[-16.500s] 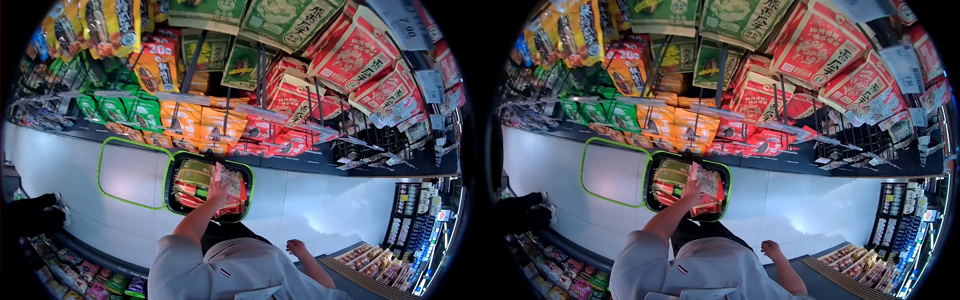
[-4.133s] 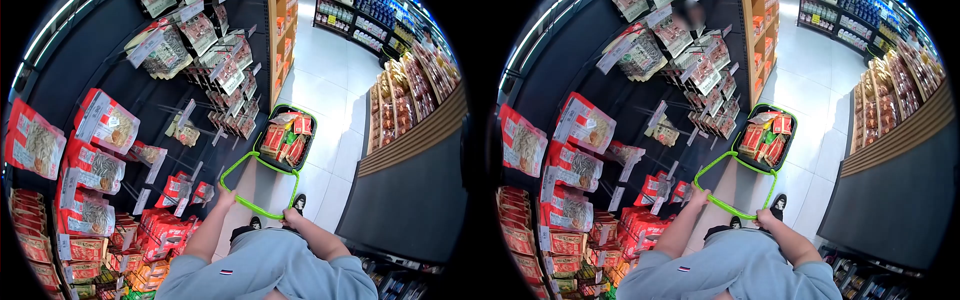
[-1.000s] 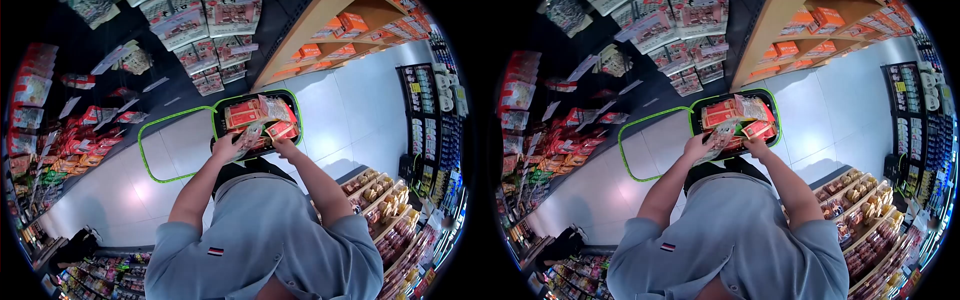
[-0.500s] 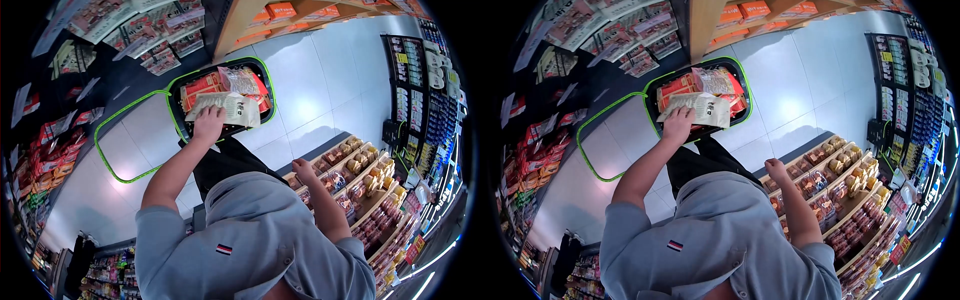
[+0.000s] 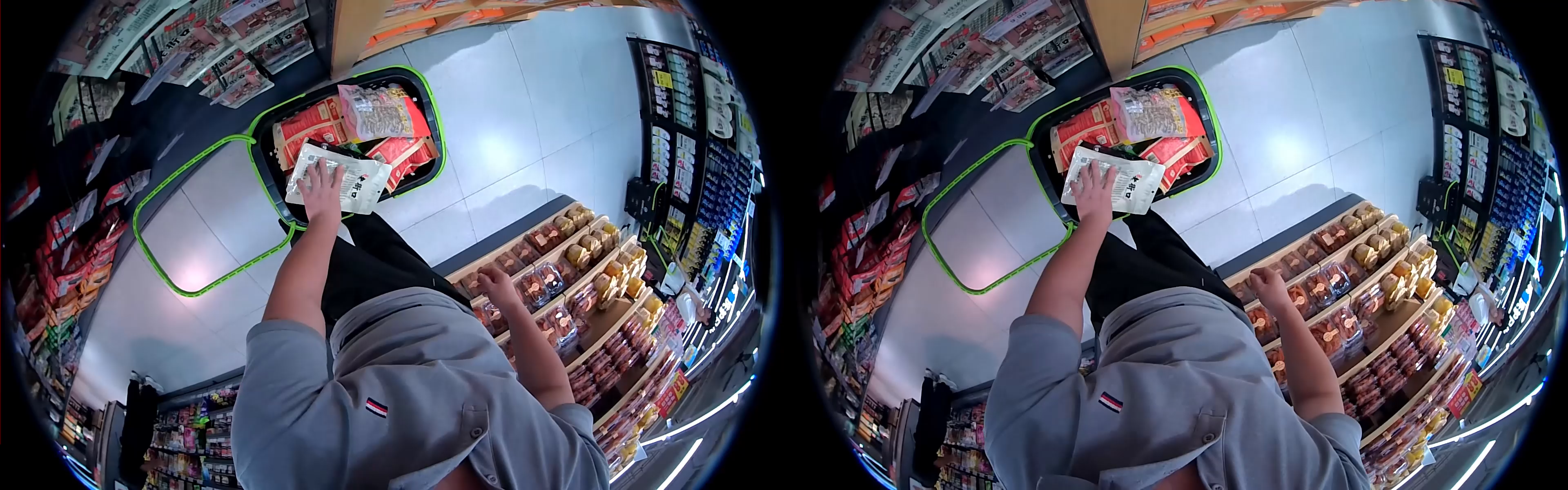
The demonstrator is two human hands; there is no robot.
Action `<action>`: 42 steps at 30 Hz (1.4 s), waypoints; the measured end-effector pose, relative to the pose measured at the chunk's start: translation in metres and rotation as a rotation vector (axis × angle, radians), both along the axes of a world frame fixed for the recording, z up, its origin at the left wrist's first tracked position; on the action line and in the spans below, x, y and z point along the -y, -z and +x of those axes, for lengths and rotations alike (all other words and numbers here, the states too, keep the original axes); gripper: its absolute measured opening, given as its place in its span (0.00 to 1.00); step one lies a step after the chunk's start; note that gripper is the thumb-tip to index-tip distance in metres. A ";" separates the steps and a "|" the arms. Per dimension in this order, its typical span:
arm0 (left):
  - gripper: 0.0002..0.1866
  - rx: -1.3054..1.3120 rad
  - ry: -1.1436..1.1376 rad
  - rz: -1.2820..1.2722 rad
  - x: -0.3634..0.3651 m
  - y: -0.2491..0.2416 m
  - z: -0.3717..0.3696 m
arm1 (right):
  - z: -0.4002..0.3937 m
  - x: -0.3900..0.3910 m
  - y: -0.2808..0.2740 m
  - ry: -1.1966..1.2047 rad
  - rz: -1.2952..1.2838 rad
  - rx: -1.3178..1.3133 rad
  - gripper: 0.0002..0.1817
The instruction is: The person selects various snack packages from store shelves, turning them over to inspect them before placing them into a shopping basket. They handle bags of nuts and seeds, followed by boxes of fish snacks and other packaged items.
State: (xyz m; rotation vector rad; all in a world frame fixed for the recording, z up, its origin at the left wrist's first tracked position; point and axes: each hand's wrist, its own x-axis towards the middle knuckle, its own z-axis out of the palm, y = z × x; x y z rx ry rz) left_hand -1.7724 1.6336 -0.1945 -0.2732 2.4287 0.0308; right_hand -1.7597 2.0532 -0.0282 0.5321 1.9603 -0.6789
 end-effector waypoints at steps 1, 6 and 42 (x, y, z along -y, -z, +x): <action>0.33 0.039 -0.009 -0.012 0.001 0.000 0.001 | 0.002 0.001 -0.001 0.033 0.006 -0.013 0.18; 0.36 0.115 -0.226 -0.029 -0.001 -0.018 0.010 | 0.000 0.001 -0.005 0.005 0.004 0.014 0.16; 0.31 -0.057 -0.610 0.281 0.122 -0.028 0.015 | 0.106 0.050 -0.037 0.216 0.057 -0.037 0.15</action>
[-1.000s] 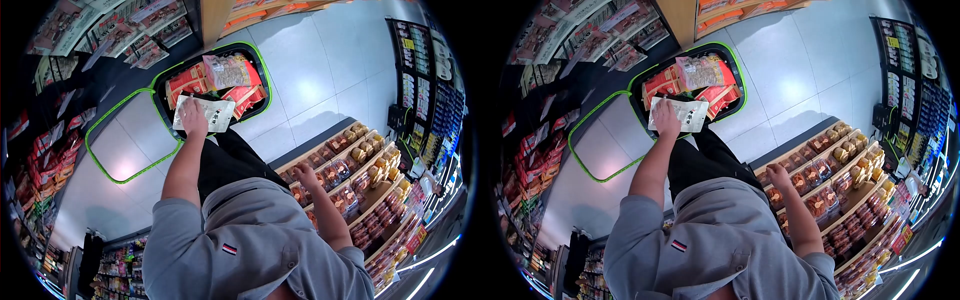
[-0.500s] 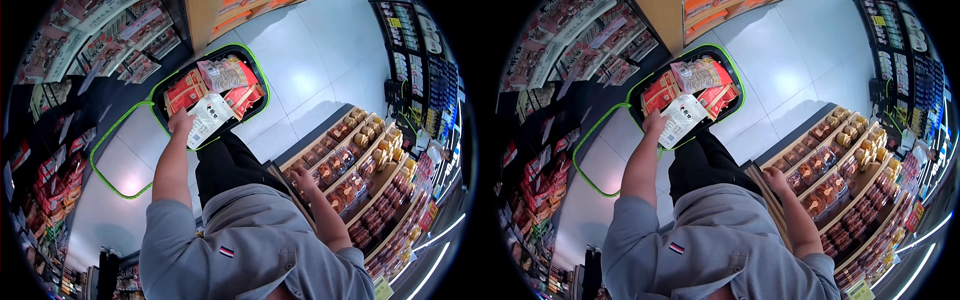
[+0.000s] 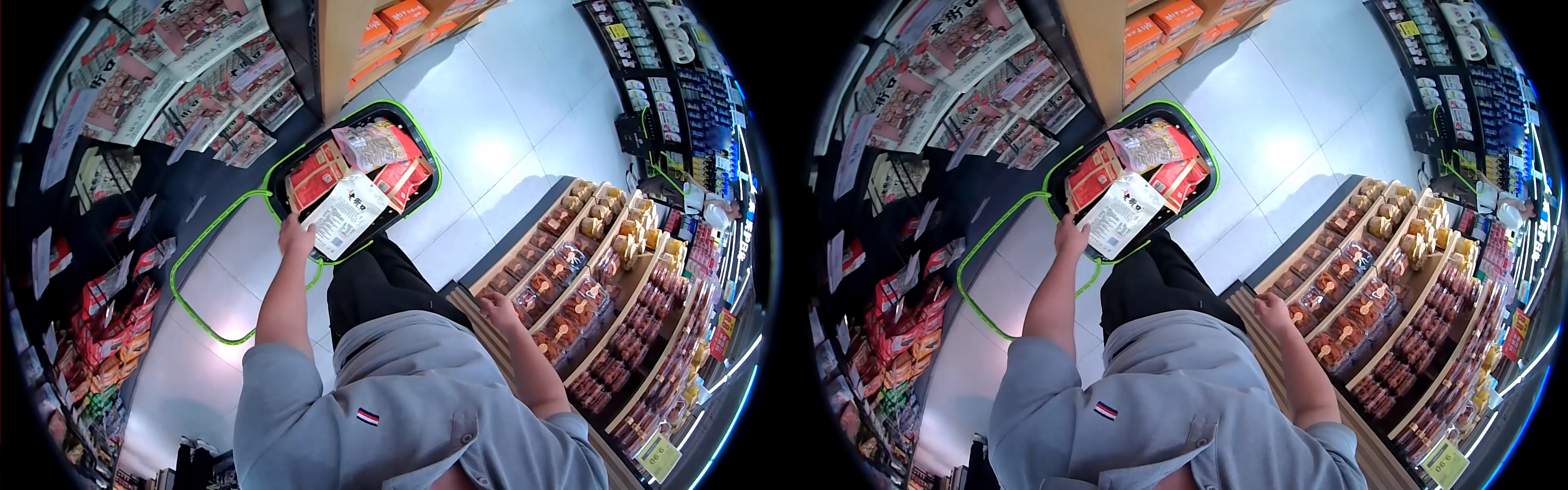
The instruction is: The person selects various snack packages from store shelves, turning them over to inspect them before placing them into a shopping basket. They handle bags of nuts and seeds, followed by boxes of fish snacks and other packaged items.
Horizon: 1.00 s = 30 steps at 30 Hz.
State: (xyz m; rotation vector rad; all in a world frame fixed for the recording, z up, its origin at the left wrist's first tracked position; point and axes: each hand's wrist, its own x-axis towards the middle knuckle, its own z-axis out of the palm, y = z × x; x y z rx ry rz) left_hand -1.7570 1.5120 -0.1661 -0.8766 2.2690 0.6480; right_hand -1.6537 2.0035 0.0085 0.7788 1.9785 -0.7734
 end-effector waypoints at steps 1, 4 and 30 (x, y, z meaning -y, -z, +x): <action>0.32 0.013 -0.036 -0.033 0.017 0.004 0.023 | 0.002 0.002 0.001 0.000 -0.006 -0.006 0.15; 0.33 0.123 -0.137 -0.092 0.073 0.012 0.099 | 0.003 0.016 -0.007 -0.094 0.027 0.007 0.16; 0.27 -0.035 0.013 0.329 0.001 -0.017 0.044 | -0.049 -0.034 0.029 -0.009 0.023 -0.262 0.18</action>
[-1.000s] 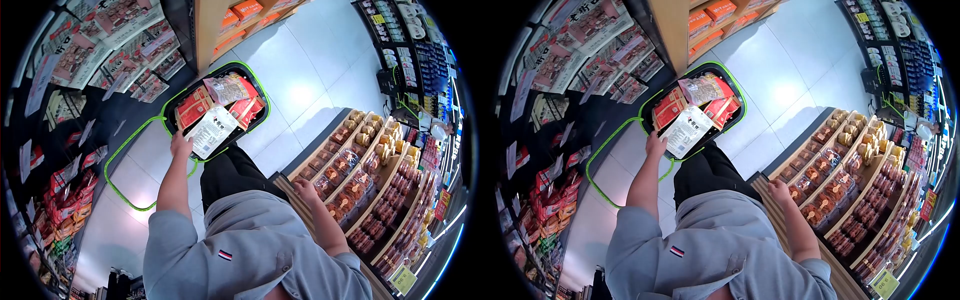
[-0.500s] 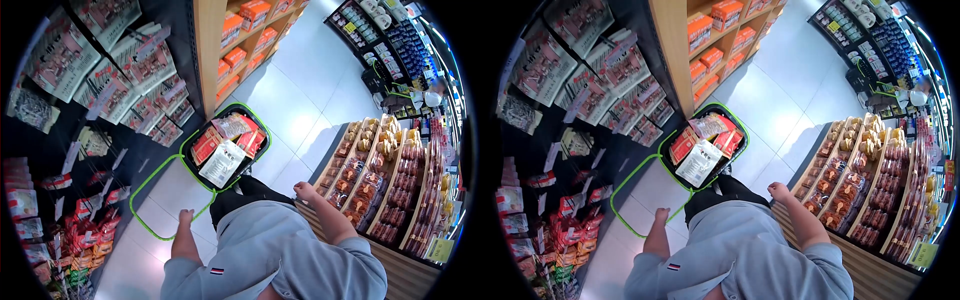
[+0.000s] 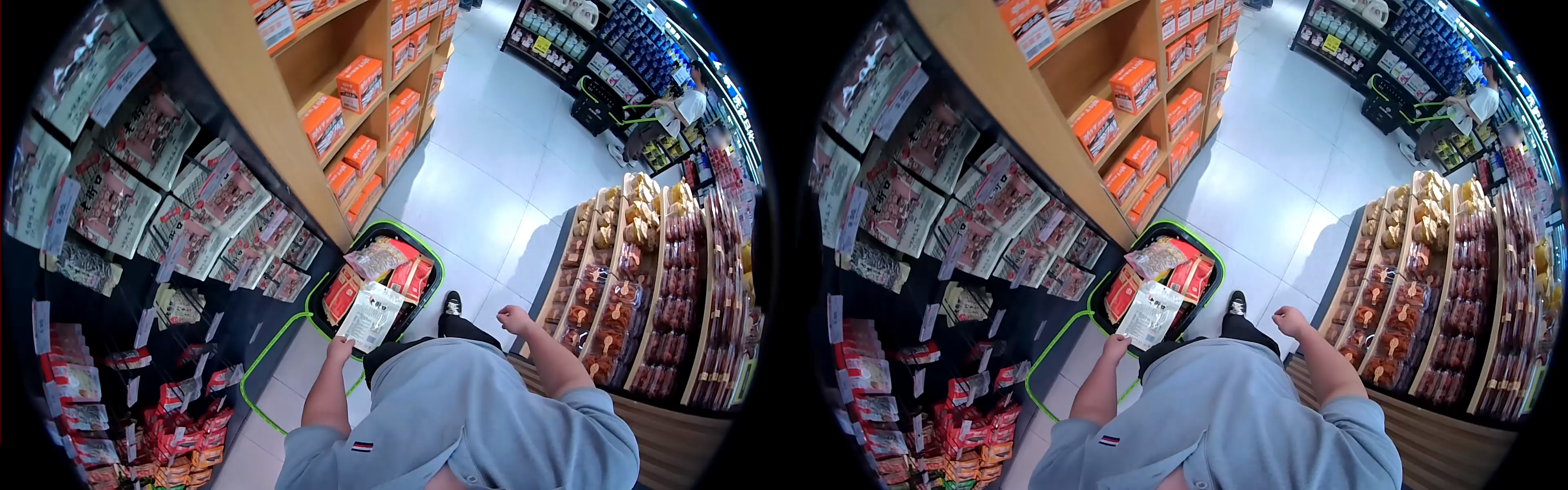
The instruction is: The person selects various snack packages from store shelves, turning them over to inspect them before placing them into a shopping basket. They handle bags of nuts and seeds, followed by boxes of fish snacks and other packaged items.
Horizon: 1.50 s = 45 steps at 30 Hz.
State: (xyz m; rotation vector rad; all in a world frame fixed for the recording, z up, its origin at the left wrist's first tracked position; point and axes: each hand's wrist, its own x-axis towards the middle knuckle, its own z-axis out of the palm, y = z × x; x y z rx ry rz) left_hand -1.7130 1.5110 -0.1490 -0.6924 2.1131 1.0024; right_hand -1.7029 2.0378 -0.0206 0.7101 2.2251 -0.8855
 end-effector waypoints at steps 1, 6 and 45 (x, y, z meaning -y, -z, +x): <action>0.27 0.000 -0.018 -0.006 -0.008 -0.001 -0.010 | -0.004 -0.010 -0.001 -0.001 -0.010 -0.007 0.18; 0.23 0.057 0.155 -0.121 -0.060 -0.015 -0.034 | -0.025 -0.080 0.021 0.069 -0.065 0.067 0.17; 0.23 -0.060 0.078 0.014 -0.403 -0.049 -0.638 | -0.783 -0.296 -0.130 0.151 -0.734 -0.385 0.14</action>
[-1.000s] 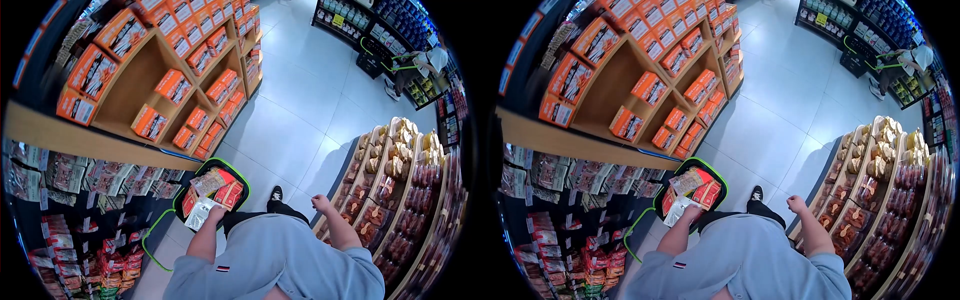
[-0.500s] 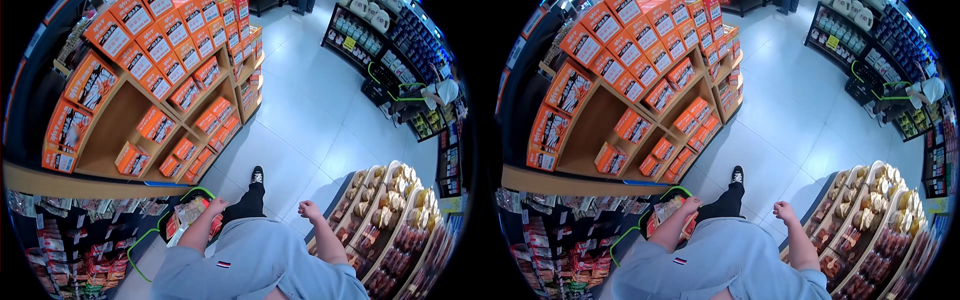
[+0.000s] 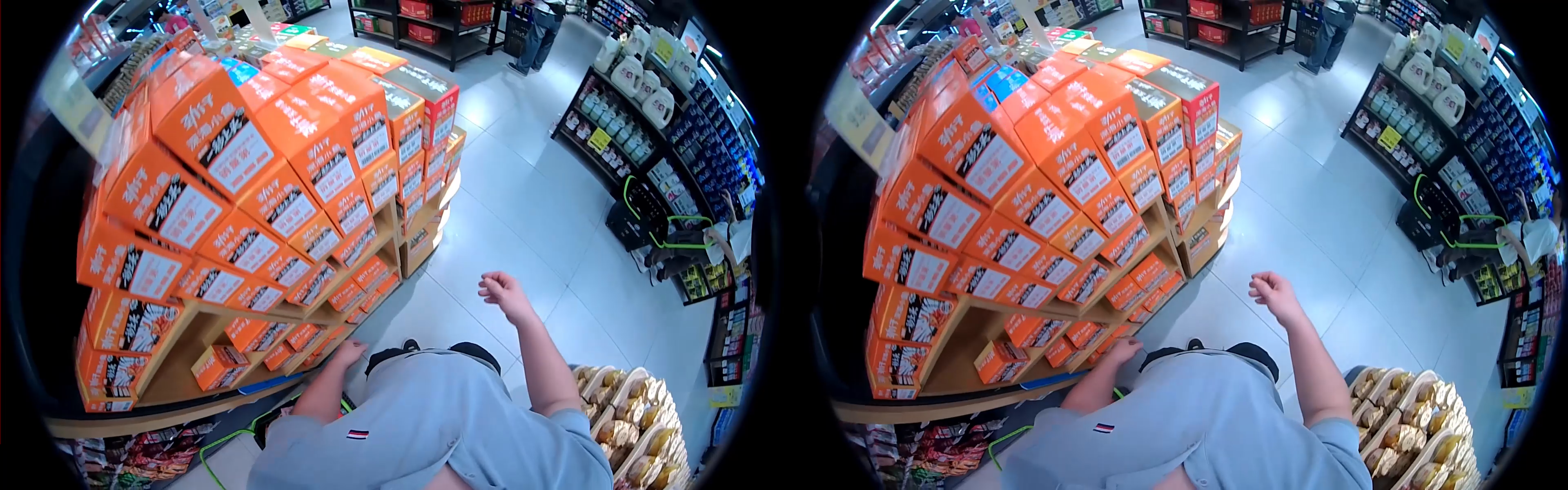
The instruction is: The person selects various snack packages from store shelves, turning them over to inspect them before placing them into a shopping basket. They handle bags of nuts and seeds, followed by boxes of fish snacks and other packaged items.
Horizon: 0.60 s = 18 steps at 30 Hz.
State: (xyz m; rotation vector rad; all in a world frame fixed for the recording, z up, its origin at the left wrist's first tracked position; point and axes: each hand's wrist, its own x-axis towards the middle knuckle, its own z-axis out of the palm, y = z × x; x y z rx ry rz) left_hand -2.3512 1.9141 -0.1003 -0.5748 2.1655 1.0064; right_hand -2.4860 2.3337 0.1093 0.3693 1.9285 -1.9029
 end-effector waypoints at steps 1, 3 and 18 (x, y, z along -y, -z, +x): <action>0.23 -0.118 -0.124 0.074 -0.007 -0.013 -0.018 | -0.036 0.002 -0.015 -0.015 -0.012 -0.067 0.15; 0.20 -0.190 -0.194 0.119 -0.008 0.004 -0.046 | -0.108 0.005 -0.049 -0.043 -0.030 -0.195 0.16; 0.11 0.030 -1.188 0.163 -0.197 -0.015 -0.128 | -0.540 0.105 -0.142 -0.670 -0.203 -0.442 0.14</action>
